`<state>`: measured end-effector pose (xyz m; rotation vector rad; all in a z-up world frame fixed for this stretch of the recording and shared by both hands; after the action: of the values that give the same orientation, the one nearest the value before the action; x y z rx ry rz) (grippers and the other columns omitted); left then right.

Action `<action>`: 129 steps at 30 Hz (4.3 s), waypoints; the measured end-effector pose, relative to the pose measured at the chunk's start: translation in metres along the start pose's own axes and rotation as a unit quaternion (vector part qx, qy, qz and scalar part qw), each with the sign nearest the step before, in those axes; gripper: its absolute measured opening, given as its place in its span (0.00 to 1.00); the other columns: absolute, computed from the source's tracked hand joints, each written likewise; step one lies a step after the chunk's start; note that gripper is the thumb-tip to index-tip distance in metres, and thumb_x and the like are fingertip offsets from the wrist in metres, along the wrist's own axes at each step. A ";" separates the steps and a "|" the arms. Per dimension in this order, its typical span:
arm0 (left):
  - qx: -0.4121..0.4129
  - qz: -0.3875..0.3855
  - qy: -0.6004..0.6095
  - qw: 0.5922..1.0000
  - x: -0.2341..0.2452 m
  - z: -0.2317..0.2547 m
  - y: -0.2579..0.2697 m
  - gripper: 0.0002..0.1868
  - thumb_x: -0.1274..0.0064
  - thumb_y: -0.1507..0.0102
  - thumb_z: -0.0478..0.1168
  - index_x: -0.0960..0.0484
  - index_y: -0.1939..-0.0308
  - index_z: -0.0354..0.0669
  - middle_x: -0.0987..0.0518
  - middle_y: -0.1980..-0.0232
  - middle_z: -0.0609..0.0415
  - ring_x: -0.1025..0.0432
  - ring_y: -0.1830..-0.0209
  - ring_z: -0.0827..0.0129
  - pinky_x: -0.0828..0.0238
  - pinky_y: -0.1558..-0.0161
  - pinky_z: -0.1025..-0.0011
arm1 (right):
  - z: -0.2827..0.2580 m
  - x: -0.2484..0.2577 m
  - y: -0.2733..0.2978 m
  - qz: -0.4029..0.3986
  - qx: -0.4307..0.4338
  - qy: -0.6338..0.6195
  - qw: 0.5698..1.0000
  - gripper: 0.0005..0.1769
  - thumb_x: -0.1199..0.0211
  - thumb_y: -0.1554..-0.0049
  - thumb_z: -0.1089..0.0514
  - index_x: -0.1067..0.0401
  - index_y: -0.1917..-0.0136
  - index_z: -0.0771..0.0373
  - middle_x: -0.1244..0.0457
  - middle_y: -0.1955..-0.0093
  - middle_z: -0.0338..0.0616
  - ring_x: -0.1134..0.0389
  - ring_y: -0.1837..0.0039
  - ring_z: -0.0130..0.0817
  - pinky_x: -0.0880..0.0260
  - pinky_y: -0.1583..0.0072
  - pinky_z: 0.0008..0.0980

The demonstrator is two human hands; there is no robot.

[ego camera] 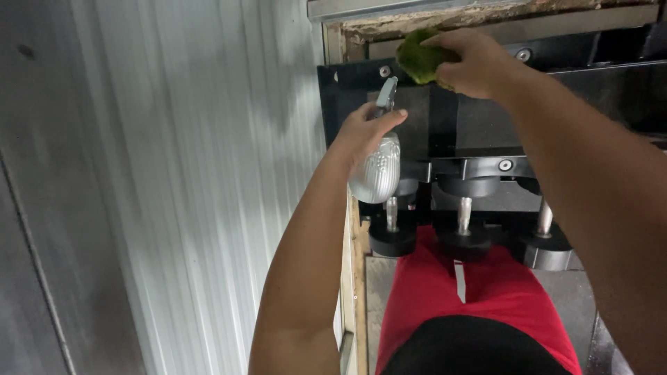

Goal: Cleaning gym equipment using a spray bottle and a cloth.

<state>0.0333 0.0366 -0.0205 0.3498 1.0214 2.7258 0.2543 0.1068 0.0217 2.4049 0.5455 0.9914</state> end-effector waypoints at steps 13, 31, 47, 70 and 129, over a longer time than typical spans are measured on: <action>0.001 0.013 -0.027 1.000 -0.006 -0.004 -0.019 0.38 0.35 0.49 0.61 0.19 0.43 0.40 0.18 0.49 0.50 0.24 0.48 0.65 0.30 0.47 0.67 | 0.017 -0.003 -0.003 0.064 -0.019 -0.109 0.992 0.34 0.46 0.40 0.53 0.39 0.21 0.36 0.33 0.42 0.48 0.30 0.52 0.36 0.27 0.58 0.39; 0.010 0.048 -0.022 0.999 -0.019 -0.004 -0.019 0.40 0.34 0.50 0.60 0.16 0.43 0.35 0.14 0.47 0.42 0.21 0.48 0.58 0.26 0.48 0.65 | 0.028 -0.010 -0.014 0.049 0.060 -0.152 0.985 0.33 0.45 0.41 0.60 0.37 0.22 0.48 0.33 0.37 0.49 0.30 0.42 0.35 0.28 0.42 0.36; -0.062 0.065 0.002 0.996 -0.023 -0.024 -0.036 0.38 0.30 0.50 0.58 0.19 0.47 0.33 0.18 0.53 0.50 0.24 0.54 0.67 0.27 0.51 0.69 | 0.027 -0.010 -0.015 0.045 0.044 -0.149 0.987 0.33 0.44 0.40 0.58 0.37 0.22 0.45 0.33 0.41 0.49 0.30 0.48 0.33 0.27 0.47 0.36; -0.070 0.143 0.045 0.986 0.019 -0.033 0.032 0.30 0.31 0.48 0.51 0.17 0.48 0.37 0.17 0.56 0.55 0.24 0.58 0.72 0.27 0.55 0.71 | -0.048 -0.039 -0.001 0.010 0.254 0.599 0.760 0.26 0.37 0.43 0.43 0.27 0.33 0.51 0.41 0.26 0.42 0.45 0.22 0.44 0.41 0.29 0.50; -0.040 0.053 0.031 0.997 -0.122 -0.003 0.050 0.41 0.32 0.48 0.54 0.23 0.35 0.39 0.17 0.42 0.49 0.23 0.45 0.65 0.28 0.44 0.69 | 0.113 -0.009 -0.002 0.251 0.223 0.139 0.932 0.26 0.35 0.45 0.55 0.28 0.33 0.59 0.40 0.29 0.52 0.42 0.28 0.53 0.37 0.28 0.50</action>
<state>0.1430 -0.0355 -0.0073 0.3169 0.9299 2.8798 0.3310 0.0722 -0.0549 2.9107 0.2635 1.5860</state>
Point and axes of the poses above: each hand's wrist, its own y-axis away from the middle knuckle, its own x-axis out of the back of the hand, z = x × y, the point moved 2 cm from there along -y, towards the middle knuckle
